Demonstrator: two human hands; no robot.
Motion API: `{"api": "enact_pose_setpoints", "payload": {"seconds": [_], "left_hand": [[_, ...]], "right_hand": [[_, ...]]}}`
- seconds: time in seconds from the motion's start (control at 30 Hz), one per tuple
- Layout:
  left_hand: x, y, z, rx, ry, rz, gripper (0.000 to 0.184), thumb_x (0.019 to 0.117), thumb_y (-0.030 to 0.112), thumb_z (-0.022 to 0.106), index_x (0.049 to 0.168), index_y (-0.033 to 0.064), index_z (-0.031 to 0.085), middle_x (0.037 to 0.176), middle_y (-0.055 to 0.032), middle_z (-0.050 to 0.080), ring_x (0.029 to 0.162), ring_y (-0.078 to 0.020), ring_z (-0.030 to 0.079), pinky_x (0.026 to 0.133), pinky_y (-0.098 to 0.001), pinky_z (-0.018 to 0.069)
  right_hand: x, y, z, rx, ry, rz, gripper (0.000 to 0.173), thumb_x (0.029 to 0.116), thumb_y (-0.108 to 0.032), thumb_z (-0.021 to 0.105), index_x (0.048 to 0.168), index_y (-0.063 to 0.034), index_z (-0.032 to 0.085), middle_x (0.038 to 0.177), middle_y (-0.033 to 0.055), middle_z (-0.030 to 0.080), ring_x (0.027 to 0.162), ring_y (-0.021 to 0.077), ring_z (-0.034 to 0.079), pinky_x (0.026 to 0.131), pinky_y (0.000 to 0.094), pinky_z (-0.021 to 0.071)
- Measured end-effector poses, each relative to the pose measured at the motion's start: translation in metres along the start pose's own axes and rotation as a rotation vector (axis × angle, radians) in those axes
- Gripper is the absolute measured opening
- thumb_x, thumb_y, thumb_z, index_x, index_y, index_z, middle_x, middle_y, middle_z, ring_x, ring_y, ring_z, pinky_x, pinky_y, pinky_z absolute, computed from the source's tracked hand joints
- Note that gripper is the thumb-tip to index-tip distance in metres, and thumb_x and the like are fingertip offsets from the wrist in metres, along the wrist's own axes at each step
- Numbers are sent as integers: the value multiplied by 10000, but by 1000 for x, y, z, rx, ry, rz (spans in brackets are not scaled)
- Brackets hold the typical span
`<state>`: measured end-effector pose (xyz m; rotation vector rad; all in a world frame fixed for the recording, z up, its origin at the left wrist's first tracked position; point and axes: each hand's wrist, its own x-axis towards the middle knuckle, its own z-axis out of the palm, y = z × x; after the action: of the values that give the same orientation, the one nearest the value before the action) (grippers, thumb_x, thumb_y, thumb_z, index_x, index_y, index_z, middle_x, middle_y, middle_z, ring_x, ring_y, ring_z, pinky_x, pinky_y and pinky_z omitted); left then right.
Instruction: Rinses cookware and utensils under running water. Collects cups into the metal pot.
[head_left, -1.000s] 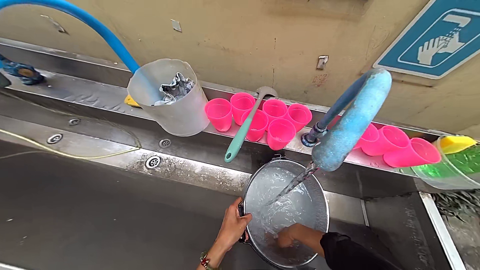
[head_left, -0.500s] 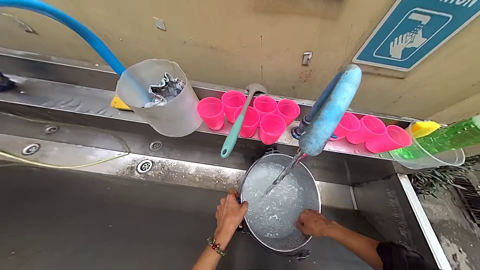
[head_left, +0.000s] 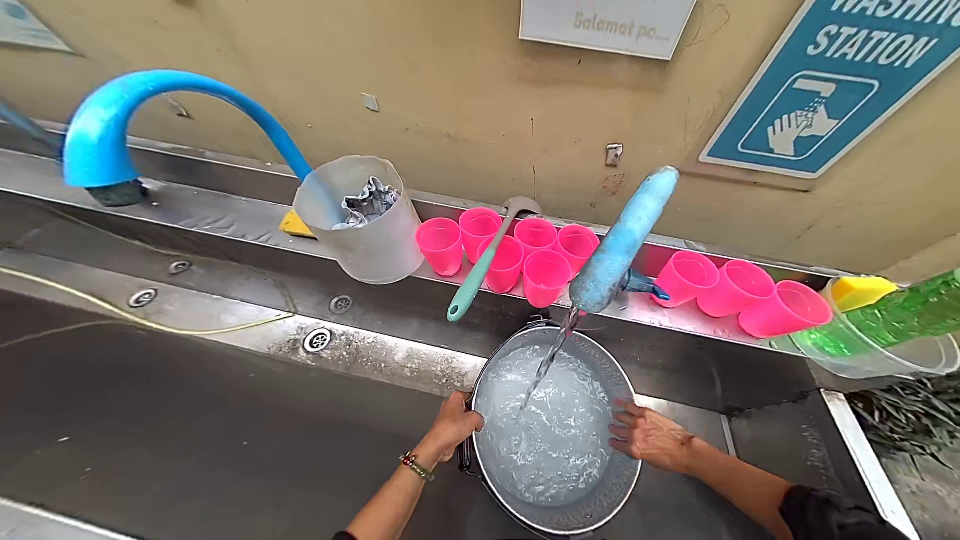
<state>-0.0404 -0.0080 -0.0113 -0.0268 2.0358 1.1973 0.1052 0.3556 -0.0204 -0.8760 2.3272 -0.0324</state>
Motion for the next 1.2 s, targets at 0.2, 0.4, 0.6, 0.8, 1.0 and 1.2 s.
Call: {"api": "enact_pose_setpoints", "payload": {"seconds": [0.2, 0.4, 0.6, 0.8, 1.0, 1.2], "left_hand": [[3, -3, -9, -63, 1, -59, 399, 713, -161, 653, 1091, -37, 626, 950, -115, 682, 813, -168, 668, 726, -358, 567], [4, -13, -6, -216, -26, -160, 415, 717, -195, 646, 1093, -24, 600, 943, -111, 681, 789, -167, 674, 686, -345, 576], [3, -36, 53, -392, -159, -285, 498, 743, -174, 656, 1196, -5, 536, 917, -118, 642, 742, -190, 647, 625, -355, 557], [15, -40, 99, -332, -267, -298, 617, 769, -148, 688, 1338, 25, 524, 1045, -146, 624, 771, -204, 611, 621, -362, 528], [19, -29, 165, -279, -404, -291, 521, 857, -89, 655, 1334, 45, 493, 901, -108, 599, 617, -171, 562, 526, -332, 497], [23, -21, 201, -330, -416, -299, 698, 853, -89, 693, 1464, 61, 392, 1005, -148, 605, 656, -178, 583, 574, -330, 518]], "right_hand": [[-1, -15, -25, -126, -167, -71, 253, 1000, 95, 455, 1179, 114, 632, 1174, 287, 665, 1199, 433, 614, 1087, 502, 429], [-26, -15, -61, -197, -65, -167, 196, 966, 112, 503, 1045, 88, 681, 1010, 253, 704, 1062, 417, 674, 1013, 500, 486], [-83, -37, -130, -198, -95, -207, 184, 891, 143, 602, 976, 12, 701, 898, 185, 703, 952, 382, 689, 910, 483, 534], [-109, -50, -131, -129, -7, -235, 145, 872, 94, 659, 895, -37, 715, 791, 135, 686, 820, 346, 699, 744, 463, 570], [-148, -64, -142, 15, -189, -87, 157, 936, 77, 592, 1014, 14, 713, 901, 202, 705, 896, 416, 690, 769, 533, 550], [-172, -60, -128, 51, -190, -26, 143, 933, 60, 607, 1027, 24, 709, 909, 208, 701, 898, 425, 684, 764, 539, 547]]}}
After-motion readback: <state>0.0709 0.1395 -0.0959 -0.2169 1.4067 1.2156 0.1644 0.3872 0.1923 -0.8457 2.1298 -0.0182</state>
